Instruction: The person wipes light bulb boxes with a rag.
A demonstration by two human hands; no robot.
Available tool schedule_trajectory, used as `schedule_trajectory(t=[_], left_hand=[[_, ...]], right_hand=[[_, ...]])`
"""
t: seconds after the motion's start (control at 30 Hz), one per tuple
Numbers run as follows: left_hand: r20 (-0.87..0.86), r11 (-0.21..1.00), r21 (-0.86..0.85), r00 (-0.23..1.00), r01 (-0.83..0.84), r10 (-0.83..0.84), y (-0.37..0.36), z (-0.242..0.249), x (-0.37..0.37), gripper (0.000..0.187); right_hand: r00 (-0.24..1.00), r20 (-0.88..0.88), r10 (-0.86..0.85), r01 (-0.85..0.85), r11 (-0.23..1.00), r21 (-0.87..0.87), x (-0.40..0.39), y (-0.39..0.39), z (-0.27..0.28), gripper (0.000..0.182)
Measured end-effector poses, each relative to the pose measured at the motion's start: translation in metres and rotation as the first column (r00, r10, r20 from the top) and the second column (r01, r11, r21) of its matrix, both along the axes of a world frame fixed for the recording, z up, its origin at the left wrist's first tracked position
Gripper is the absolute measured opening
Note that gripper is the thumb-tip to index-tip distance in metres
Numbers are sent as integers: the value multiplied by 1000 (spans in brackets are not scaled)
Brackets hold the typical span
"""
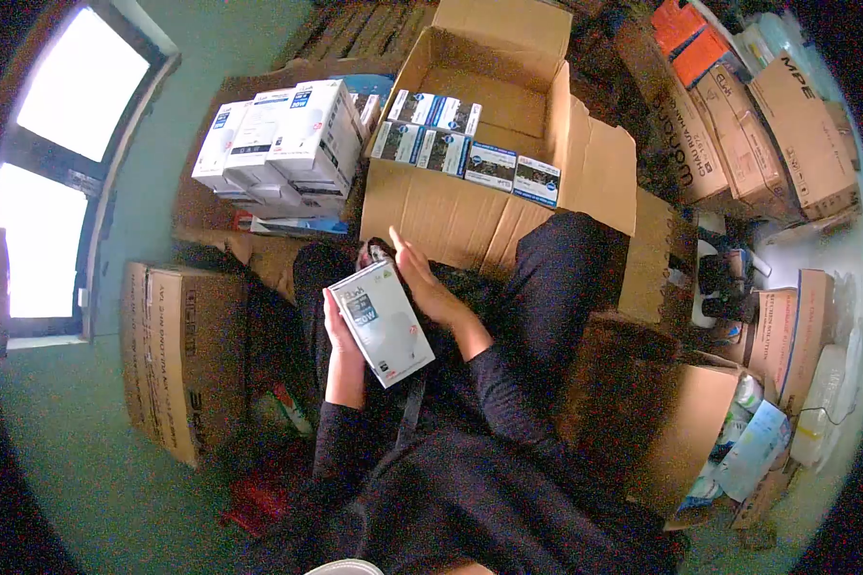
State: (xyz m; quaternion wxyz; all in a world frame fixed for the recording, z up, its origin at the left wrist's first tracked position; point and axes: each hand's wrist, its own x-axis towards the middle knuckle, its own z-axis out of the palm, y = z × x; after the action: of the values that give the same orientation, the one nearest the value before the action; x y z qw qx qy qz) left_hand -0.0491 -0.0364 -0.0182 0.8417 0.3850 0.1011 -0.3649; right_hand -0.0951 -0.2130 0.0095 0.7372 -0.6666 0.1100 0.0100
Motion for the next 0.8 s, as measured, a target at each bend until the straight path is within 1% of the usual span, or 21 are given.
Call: schedule_trajectory(t=[0.03, 0.07, 0.1, 0.13, 0.2, 0.23, 0.27, 0.3, 0.33, 0.4, 0.43, 0.47, 0.5, 0.53, 0.57, 0.6, 0.63, 0.67, 0.73, 0.77, 0.8], left_hand=[[-3, 1000, 5, 1000, -12, 12, 0, 8, 3, 86], [24, 1000, 2, 999, 28, -28, 0, 14, 6, 82], [32, 999, 47, 999, 28, -30, -6, 27, 7, 81], [40, 995, 92, 999, 28, -32, -13, 37, 7, 79], [97, 992, 124, 995, 15, -27, -22, 34, 10, 75], [126, 988, 152, 991, 22, -41, -24, 36, 11, 74], [152, 983, 184, 987, 27, -55, -26, 38, 12, 73], [82, 995, 75, 994, 63, -70, -28, 50, 13, 71], [39, 998, 28, 997, 64, -65, -29, 56, 15, 71], [-124, 984, -164, 988, 70, -91, -30, 64, 19, 70], [-123, 972, -235, 992, 7, -37, -33, 63, 22, 66], [-117, 973, -229, 993, -8, -19, -34, 67, 19, 58], [-59, 996, -84, 998, -37, 32, -28, 41, 25, 47], [5, 995, 62, 997, -75, 75, -21, 12, 31, 36], [437, 871, 417, 898, -260, 59, -21, 8, 29, 16], [332, 888, 336, 921, -315, 202, -28, 13, 27, 17], [395, 894, 276, 890, -353, 230, -30, 17, 24, 20], [454, 898, 212, 853, -386, 259, -31, 22, 21, 24], [479, 888, 172, 824, -427, 303, -34, 37, 18, 29], [476, 892, 110, 811, -438, 339, -33, 39, 19, 29], [549, 902, 94, 778, -422, 306, -22, 26, 24, 28]], right_hand=[[998, 61, 10, -22, 982, 187, 0, -1, 0, 93], [993, 116, 15, -48, 957, 286, -4, -3, 2, 90], [986, 168, 19, -83, 921, 381, -8, -5, 7, 86], [989, 144, 41, -86, 944, 320, -13, -4, 19, 83], [992, 91, 87, -103, 975, 197, -19, -1, 34, 78], [998, 65, 21, -43, 934, 356, -20, -3, 30, 72], [998, 56, -5, -20, 897, 442, -20, -3, 29, 72], [999, 42, -29, 3, 851, 526, -20, -2, 28, 72], [998, 25, -50, 24, 796, 605, -20, 0, 27, 72], [994, 54, -92, 29, 716, 697, -19, 3, 25, 70], [990, 71, -126, 32, 671, 741, -18, 5, 24, 71], [983, 86, -160, 33, 624, 780, -17, 6, 23, 72], [976, 126, -176, 2, 589, 808, -18, 6, 23, 66], [978, 113, -175, 4, 557, 830, -17, 7, 20, 64], [980, 99, -175, 8, 524, 852, -17, 8, 14, 61], [981, 85, -176, 12, 491, 871, -16, 8, 13, 59], [978, 108, -178, -18, 446, 895, -16, 8, 13, 57], [979, 97, -180, -2, 469, 883, -18, 10, 13, 59], [979, 78, -186, 30, 517, 856, -20, 14, 20, 63], [980, 81, -184, 30, 532, 846, -22, 15, 20, 67], [981, 71, -180, 28, 497, 867, -22, 17, 20, 67]])
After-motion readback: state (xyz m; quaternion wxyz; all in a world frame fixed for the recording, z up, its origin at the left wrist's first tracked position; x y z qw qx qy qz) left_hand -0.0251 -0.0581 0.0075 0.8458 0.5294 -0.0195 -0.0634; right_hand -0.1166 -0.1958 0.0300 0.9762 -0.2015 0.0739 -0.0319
